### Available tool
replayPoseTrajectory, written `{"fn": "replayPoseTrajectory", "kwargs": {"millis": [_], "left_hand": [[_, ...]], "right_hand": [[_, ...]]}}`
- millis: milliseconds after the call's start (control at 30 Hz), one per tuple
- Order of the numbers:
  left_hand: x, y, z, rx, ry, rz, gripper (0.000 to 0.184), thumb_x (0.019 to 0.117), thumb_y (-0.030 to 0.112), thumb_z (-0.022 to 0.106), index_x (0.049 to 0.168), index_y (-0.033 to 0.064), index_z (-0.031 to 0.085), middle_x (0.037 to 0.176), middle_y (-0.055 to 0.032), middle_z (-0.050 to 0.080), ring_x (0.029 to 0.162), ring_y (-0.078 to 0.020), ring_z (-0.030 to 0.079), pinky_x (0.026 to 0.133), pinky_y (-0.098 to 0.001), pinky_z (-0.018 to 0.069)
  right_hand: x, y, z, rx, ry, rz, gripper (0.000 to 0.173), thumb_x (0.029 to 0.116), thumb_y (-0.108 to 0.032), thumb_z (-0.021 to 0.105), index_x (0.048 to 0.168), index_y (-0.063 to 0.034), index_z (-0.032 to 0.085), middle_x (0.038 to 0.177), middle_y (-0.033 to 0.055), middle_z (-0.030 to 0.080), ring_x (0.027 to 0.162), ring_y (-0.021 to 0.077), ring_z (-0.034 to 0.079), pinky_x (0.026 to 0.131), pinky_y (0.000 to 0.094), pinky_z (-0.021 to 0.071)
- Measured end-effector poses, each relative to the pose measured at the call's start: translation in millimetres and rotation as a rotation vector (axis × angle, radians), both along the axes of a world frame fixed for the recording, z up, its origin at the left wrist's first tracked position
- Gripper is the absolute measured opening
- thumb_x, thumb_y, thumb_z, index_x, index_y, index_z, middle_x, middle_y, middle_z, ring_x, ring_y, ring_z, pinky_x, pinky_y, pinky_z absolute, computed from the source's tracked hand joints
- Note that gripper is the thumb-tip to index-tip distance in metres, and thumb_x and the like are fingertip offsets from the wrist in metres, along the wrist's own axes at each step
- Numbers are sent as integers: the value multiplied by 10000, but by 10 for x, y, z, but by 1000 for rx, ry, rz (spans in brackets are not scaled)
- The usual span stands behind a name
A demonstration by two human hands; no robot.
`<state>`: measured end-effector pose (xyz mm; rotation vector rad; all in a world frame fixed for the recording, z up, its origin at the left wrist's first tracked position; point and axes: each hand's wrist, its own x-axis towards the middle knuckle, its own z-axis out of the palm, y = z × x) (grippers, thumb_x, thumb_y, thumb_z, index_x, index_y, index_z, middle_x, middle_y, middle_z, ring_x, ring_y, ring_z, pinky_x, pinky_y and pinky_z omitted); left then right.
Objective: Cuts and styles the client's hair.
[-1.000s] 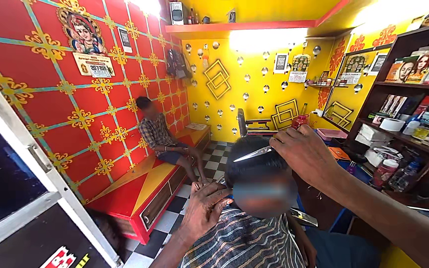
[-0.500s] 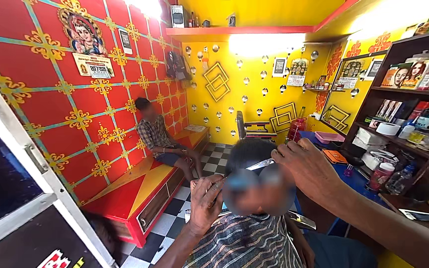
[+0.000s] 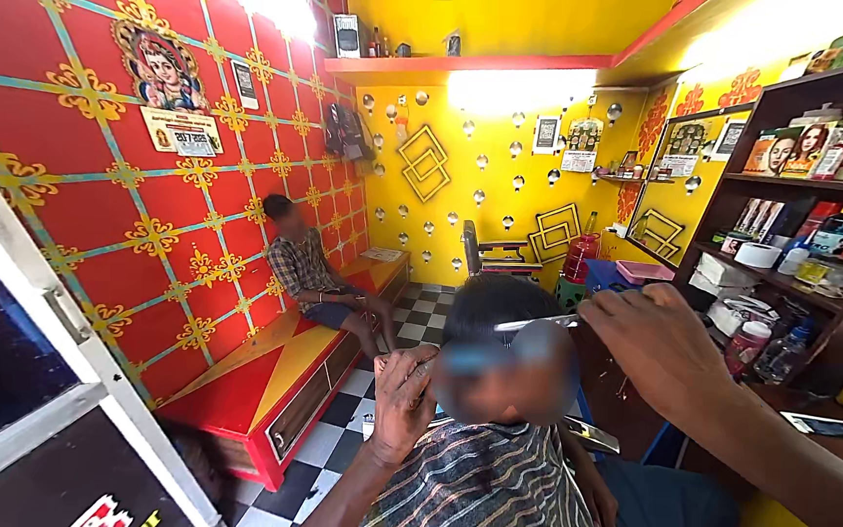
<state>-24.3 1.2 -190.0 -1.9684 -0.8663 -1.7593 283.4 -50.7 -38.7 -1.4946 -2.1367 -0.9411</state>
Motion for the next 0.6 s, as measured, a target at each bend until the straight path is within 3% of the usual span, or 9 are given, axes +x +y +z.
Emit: {"fn": "replayPoseTrajectory", "kwargs": {"millis": [67,167,267,333,433,600], "left_hand": [[-10,0,-1,-6,-3,3,221,967,340,708,1174,279,757,1152,75,712,1042,-76,626,915,-360,443],[-15,-11,12,-12,-2,-7,222,968,334,706,1176,274,754,1154,68,710,1052,-75,626,922,-367,439],[-16,-13,23,-8,5,-5,227,967,324,709,1182,266,754,1157,66,707,1056,-75,622,932,-367,441],[-12,-13,20,-1,3,-3,228,963,317,715,1180,261,755,1161,65,706,1059,-76,620,932,-363,442],[-2,-14,19,2,-1,-1,227,965,309,712,1182,262,754,1163,71,706,1055,-76,616,925,-359,431],[0,-25,40,13,9,0,211,965,294,714,1168,252,754,1164,68,707,1056,-80,617,926,-360,432]], "right_hand": [[56,-85,-7,5,-73,-28,128,908,64,657,1007,-8,697,802,203,668,773,410,693,652,532,557],[71,-232,-91,11,-235,-50,250,935,69,652,1142,-61,708,1012,183,713,932,403,693,869,551,536],[90,-239,-190,2,-366,-138,406,913,111,625,1280,-58,669,1228,184,671,1092,386,660,940,524,500],[48,-214,-228,-1,-385,-177,441,905,132,620,1315,-28,645,1270,221,642,1107,415,649,927,532,513],[-1,-134,-284,47,-353,-137,459,862,126,675,1285,-54,662,1264,195,654,1091,387,666,860,497,542],[-172,-102,-247,58,-395,-115,369,931,87,620,1271,-50,667,1234,169,676,1061,334,681,828,429,545]]}}
